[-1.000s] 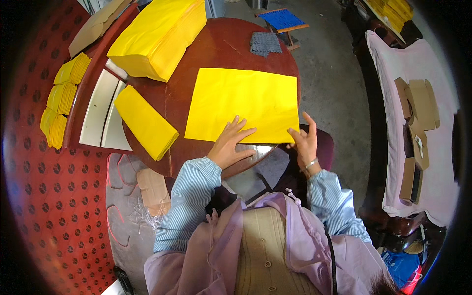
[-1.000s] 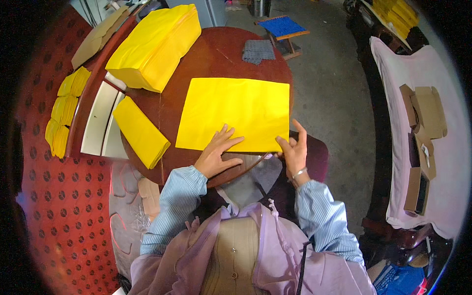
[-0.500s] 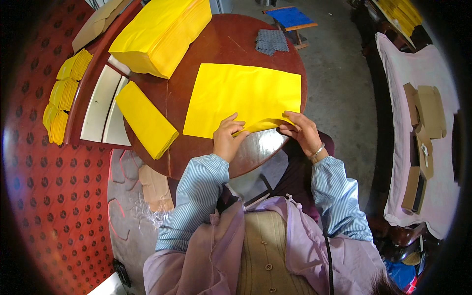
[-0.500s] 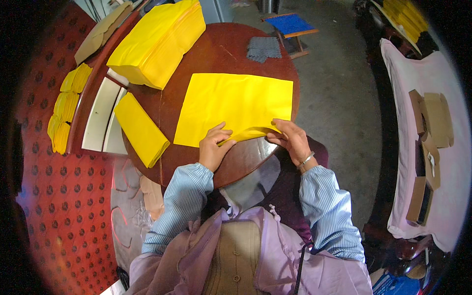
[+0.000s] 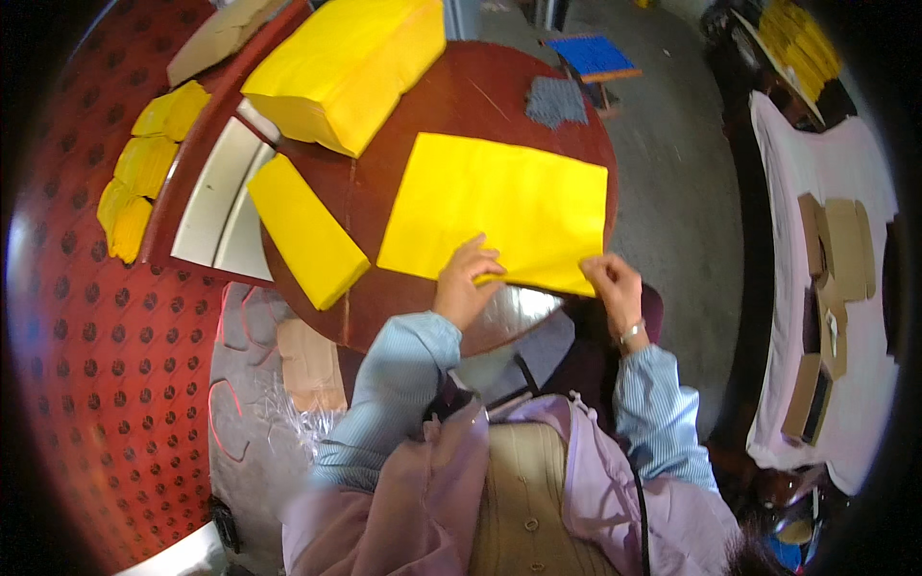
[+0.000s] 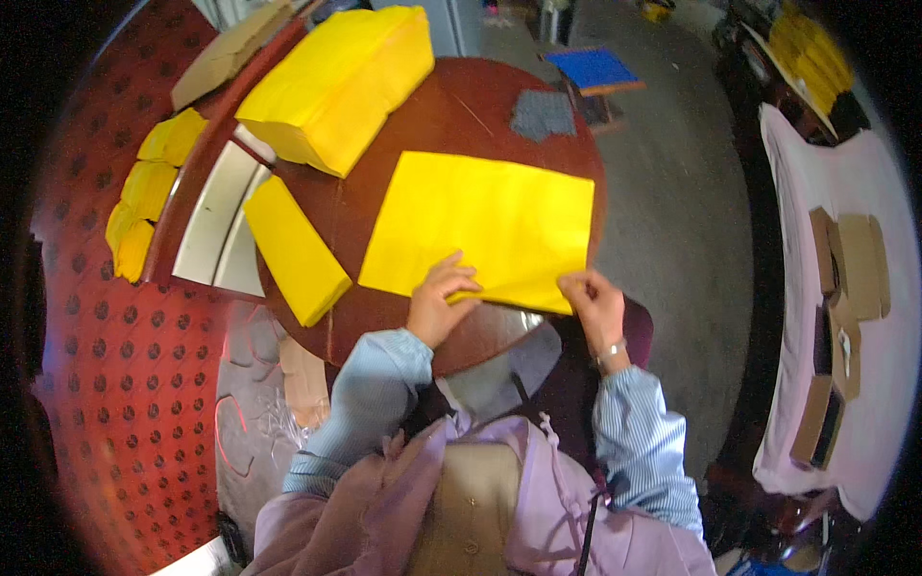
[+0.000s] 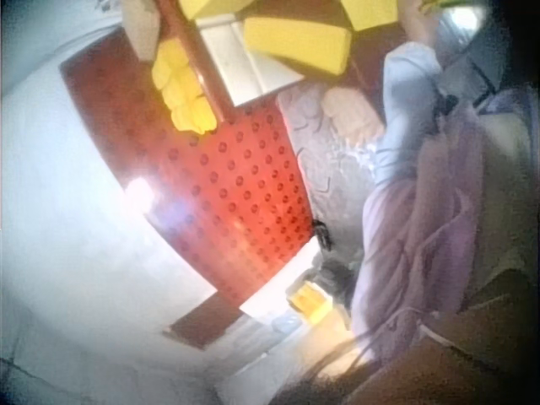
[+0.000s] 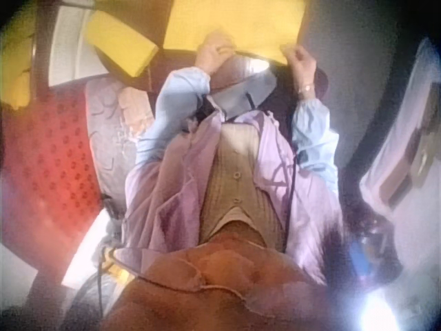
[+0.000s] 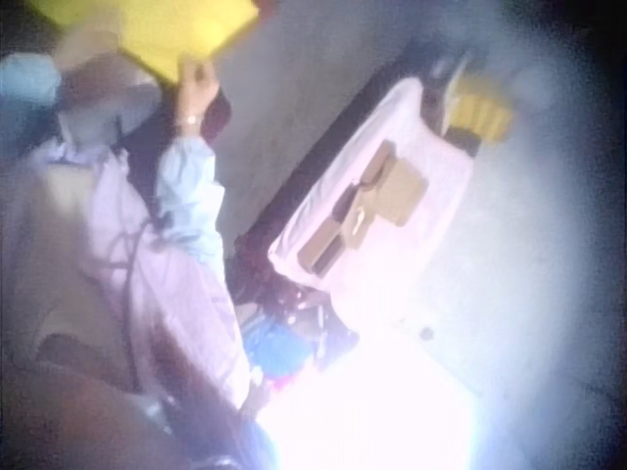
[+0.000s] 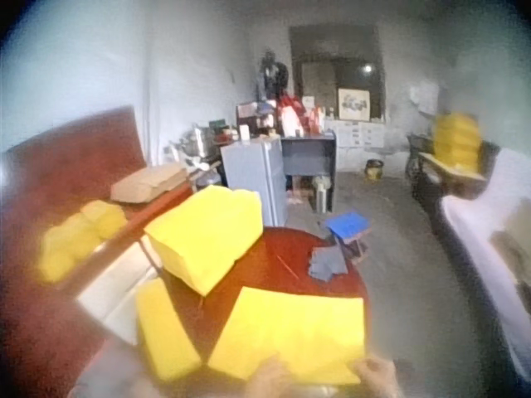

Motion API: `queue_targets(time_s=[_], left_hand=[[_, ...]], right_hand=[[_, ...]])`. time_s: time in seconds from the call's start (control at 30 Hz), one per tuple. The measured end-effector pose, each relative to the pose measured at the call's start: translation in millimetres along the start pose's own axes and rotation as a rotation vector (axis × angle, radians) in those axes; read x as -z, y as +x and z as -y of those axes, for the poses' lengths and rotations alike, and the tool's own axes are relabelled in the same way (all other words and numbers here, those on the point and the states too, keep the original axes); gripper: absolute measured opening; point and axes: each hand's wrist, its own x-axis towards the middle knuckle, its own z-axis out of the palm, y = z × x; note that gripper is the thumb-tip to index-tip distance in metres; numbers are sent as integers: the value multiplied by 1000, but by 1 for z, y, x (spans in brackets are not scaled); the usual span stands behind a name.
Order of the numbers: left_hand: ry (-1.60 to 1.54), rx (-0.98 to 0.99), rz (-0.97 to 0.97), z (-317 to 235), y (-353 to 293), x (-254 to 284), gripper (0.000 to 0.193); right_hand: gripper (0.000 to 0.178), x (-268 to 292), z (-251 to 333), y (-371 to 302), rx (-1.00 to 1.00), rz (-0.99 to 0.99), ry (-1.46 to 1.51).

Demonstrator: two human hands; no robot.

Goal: The person folds yellow paper sheets by hand on a table, aligning edges and pressing creases. They repeatedly fold, stack, and handle the sheets, occasionally picking up and placing down folded stacks.

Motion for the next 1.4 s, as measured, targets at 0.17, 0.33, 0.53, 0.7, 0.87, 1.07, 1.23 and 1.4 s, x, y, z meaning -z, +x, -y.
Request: queue_targets(time_s=[0.17,0.33,0.53,0.7,0.87,1.07,1.23,1.4], left_hand=[[7,-53,13,8,3,-1,18],[-10,-42,53,12,28,4,17],[16,-186,154,28,54,24,18],[92,-82,126,14,37,32,18],[-28,-109,169,-123,27,66,31],[-219,-530,633,-333,4,135,23],[-480,-901,94,-386,-29,146,13],[-371,-1122,-159,-329,-39,155,19]], right_hand=[[22,-7,-15,-17,104,-37,-59],[13,-17,-7,-11,-11,-5,125],[14,-28,-7,-6,-39,44,238],[17,-33,-20,-14,41,-6,4],[20,-44,-11,-17,120,-117,-78],[19,-53,-2,-17,29,-105,111],[21,-57,-1,-18,183,-112,-94],[21,-63,3,-24,188,-62,-101]])
